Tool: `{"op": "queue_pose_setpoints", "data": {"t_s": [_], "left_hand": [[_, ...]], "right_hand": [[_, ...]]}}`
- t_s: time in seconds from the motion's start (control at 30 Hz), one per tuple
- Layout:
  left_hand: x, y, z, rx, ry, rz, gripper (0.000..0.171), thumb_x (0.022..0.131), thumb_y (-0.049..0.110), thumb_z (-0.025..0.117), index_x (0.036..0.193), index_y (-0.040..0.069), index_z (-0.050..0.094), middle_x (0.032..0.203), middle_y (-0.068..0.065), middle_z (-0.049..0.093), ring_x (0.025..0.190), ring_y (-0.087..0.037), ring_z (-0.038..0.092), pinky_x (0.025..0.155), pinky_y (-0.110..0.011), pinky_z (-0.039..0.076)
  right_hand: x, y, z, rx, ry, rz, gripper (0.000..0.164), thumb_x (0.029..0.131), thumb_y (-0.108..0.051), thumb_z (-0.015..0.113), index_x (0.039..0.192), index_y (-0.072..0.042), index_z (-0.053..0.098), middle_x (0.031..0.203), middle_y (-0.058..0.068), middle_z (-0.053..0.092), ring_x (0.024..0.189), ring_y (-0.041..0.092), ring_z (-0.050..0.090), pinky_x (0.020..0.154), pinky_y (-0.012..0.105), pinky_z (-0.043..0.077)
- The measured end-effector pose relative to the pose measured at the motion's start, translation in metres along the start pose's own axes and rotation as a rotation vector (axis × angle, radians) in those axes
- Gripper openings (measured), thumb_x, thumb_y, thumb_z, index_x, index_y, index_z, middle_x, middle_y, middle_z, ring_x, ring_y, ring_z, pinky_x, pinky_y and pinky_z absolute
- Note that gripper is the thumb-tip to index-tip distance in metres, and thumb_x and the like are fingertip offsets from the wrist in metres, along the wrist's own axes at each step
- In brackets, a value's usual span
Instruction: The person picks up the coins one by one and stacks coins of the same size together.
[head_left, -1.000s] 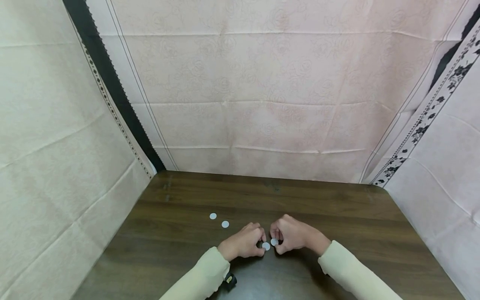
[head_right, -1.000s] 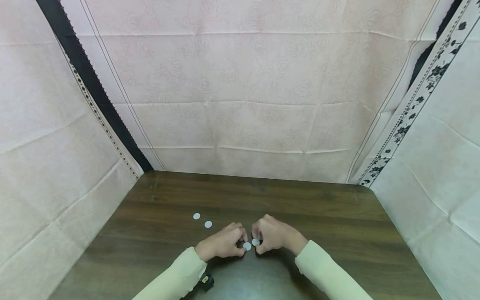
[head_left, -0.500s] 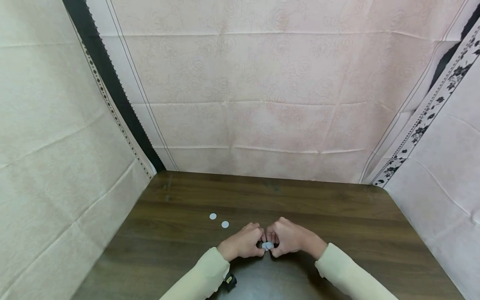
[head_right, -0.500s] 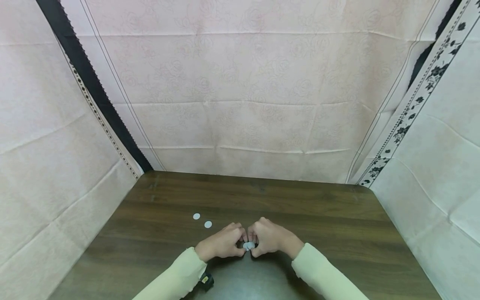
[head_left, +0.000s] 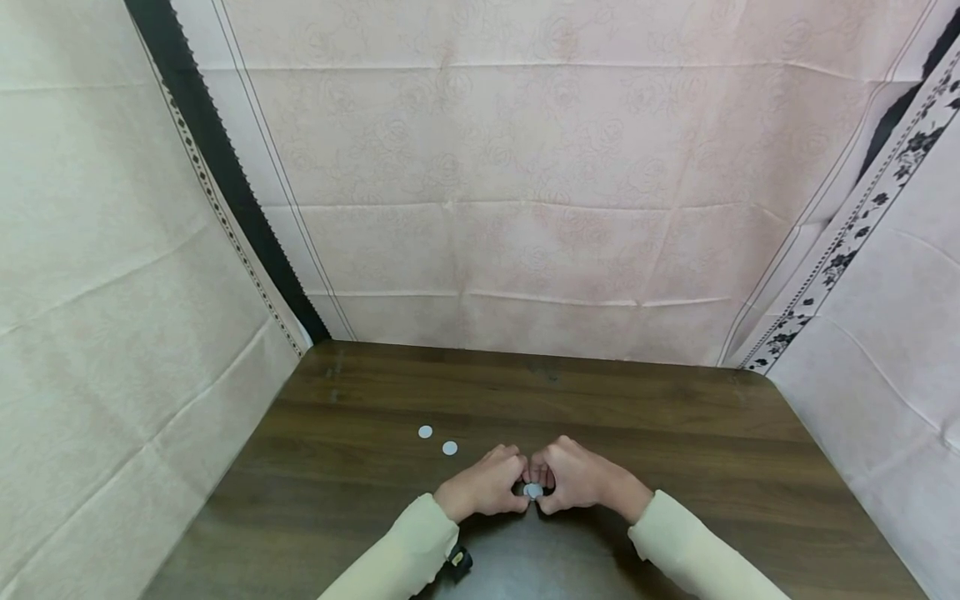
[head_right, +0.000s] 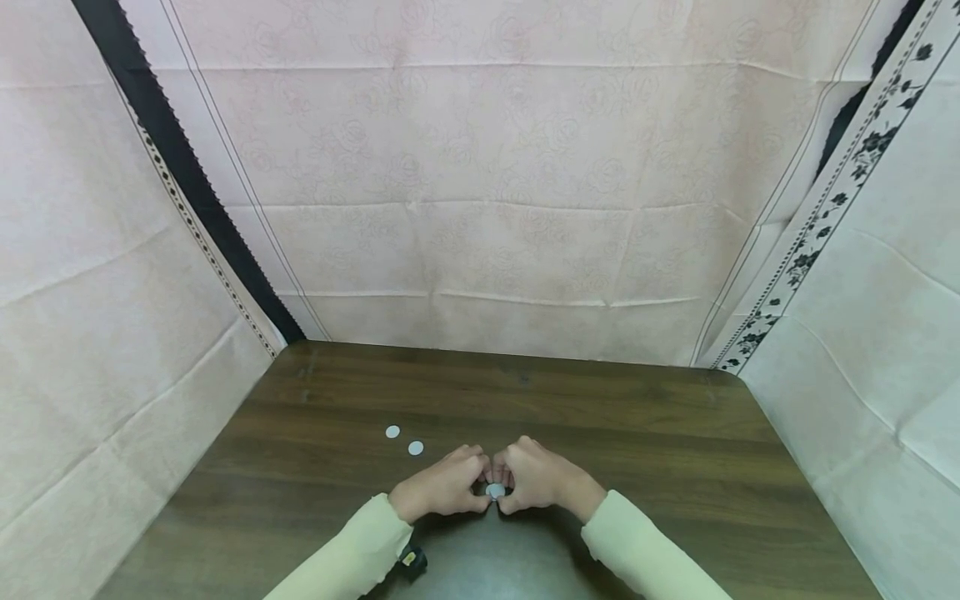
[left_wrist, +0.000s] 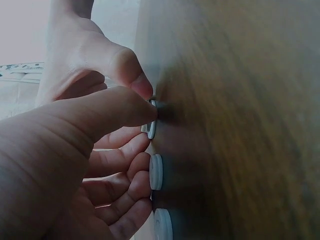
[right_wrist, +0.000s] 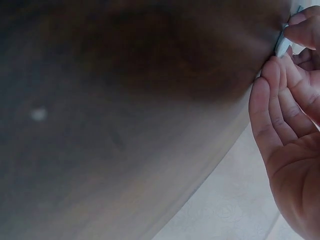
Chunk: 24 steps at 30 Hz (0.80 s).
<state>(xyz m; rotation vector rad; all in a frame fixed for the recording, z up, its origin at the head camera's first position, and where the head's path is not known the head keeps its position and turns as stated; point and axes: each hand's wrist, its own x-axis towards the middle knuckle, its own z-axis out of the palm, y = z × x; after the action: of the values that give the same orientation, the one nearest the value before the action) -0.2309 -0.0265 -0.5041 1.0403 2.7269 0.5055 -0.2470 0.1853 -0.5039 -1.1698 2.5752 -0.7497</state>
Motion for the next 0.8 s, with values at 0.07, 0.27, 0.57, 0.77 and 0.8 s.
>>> {"op": "queue_pose_setpoints", "data": {"t_s": [0.07,0.27,0.57,0.77,0.8], "left_hand": [[0.0000,-0.0001,-0.0003,0.000,0.001,0.001,0.017,0.087,0.024,0.082,0.092,0.017,0.067,0.094,0.007,0.054,0.087,-0.008,0.045,0.075,-0.021,0.042],[0.0008,-0.0003,-0.0001,0.013,-0.001,0.008,0.018,0.088,0.026,0.082,0.092,0.016,0.067,0.092,0.007,0.054,0.086,-0.008,0.044,0.075,-0.021,0.041],[0.0003,-0.0004,-0.0010,-0.004,-0.002,0.020,0.019,0.089,0.026,0.082,0.090,0.016,0.066,0.091,0.007,0.054,0.085,-0.008,0.044,0.074,-0.021,0.040],[0.0001,-0.0024,0.0001,-0.017,0.007,0.042,0.018,0.088,0.024,0.081,0.090,0.015,0.066,0.090,0.006,0.054,0.084,-0.007,0.043,0.074,-0.020,0.039],[0.0000,-0.0030,0.0003,-0.020,0.009,0.046,0.017,0.088,0.023,0.081,0.089,0.015,0.066,0.090,0.006,0.055,0.084,-0.007,0.043,0.074,-0.020,0.038]], "right_hand": [[-0.0004,-0.0008,0.0000,0.000,0.009,-0.001,0.017,0.078,-0.013,0.085,0.087,-0.016,0.071,0.079,-0.008,0.070,0.071,-0.001,0.064,0.065,0.016,0.055],[-0.0012,-0.0011,0.0010,0.009,0.021,0.001,0.016,0.079,-0.014,0.086,0.086,-0.015,0.072,0.079,-0.007,0.072,0.071,-0.002,0.065,0.065,0.016,0.055],[-0.0031,-0.0019,0.0003,0.012,0.019,0.008,0.016,0.079,-0.011,0.086,0.087,-0.015,0.072,0.080,-0.006,0.072,0.072,-0.002,0.065,0.066,0.016,0.055],[-0.0039,-0.0024,-0.0001,-0.003,0.014,0.003,0.016,0.079,-0.009,0.084,0.088,-0.015,0.073,0.082,-0.006,0.072,0.073,-0.003,0.065,0.067,0.015,0.055],[-0.0038,-0.0025,-0.0004,-0.003,0.014,0.001,0.016,0.079,-0.008,0.084,0.088,-0.015,0.073,0.082,-0.006,0.073,0.074,-0.003,0.065,0.067,0.015,0.055]]}}
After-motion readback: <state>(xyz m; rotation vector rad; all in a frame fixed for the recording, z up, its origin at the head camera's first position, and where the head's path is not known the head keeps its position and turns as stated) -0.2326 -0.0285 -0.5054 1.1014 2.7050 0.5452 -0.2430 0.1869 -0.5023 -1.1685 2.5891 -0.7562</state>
